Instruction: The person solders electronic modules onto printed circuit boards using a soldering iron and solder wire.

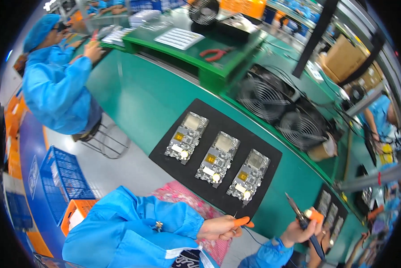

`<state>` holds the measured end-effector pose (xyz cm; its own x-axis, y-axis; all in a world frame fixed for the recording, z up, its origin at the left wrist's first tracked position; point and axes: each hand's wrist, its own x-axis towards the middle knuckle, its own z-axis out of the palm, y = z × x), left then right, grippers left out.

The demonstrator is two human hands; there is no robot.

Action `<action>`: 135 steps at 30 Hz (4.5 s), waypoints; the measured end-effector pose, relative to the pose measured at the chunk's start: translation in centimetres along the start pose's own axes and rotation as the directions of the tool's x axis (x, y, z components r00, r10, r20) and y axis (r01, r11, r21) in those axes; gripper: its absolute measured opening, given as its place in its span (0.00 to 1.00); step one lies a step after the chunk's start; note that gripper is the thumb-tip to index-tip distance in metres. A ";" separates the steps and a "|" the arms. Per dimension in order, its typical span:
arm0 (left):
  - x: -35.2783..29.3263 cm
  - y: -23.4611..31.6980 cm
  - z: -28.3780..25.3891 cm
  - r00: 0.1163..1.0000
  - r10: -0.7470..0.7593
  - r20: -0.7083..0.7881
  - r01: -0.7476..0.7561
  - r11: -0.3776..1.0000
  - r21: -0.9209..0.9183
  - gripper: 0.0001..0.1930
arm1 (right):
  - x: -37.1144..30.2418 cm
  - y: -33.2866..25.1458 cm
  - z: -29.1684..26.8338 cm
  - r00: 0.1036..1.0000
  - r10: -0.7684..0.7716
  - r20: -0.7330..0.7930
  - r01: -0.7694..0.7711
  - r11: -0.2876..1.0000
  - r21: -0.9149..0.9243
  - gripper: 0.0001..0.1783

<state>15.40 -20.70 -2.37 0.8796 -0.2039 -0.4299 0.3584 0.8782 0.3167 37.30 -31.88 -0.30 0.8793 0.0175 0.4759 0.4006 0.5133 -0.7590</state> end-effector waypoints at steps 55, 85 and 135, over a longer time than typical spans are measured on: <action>-12.3 7.7 -7.4 0.148 0.947 0.285 0.318 -0.318 0.893 0.12 | -8.4 2.3 16.5 0.304 0.154 0.940 0.173 0.961 -0.214 0.07; -14.8 8.4 -6.6 0.238 0.962 0.131 0.307 -0.203 0.930 0.09 | -8.5 2.2 16.0 0.425 0.181 0.887 0.126 0.959 -0.256 0.18; -14.2 9.2 -5.9 0.306 0.763 0.570 0.385 -0.647 0.658 0.16 | -5.1 0.3 11.6 0.544 0.117 0.831 0.186 0.949 -0.255 0.12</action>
<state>4.36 -7.21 1.63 0.7209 0.3607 0.5918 0.3130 -0.9313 0.1864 29.90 -21.83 2.21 0.3107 0.7826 0.5395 0.6095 0.2715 -0.7449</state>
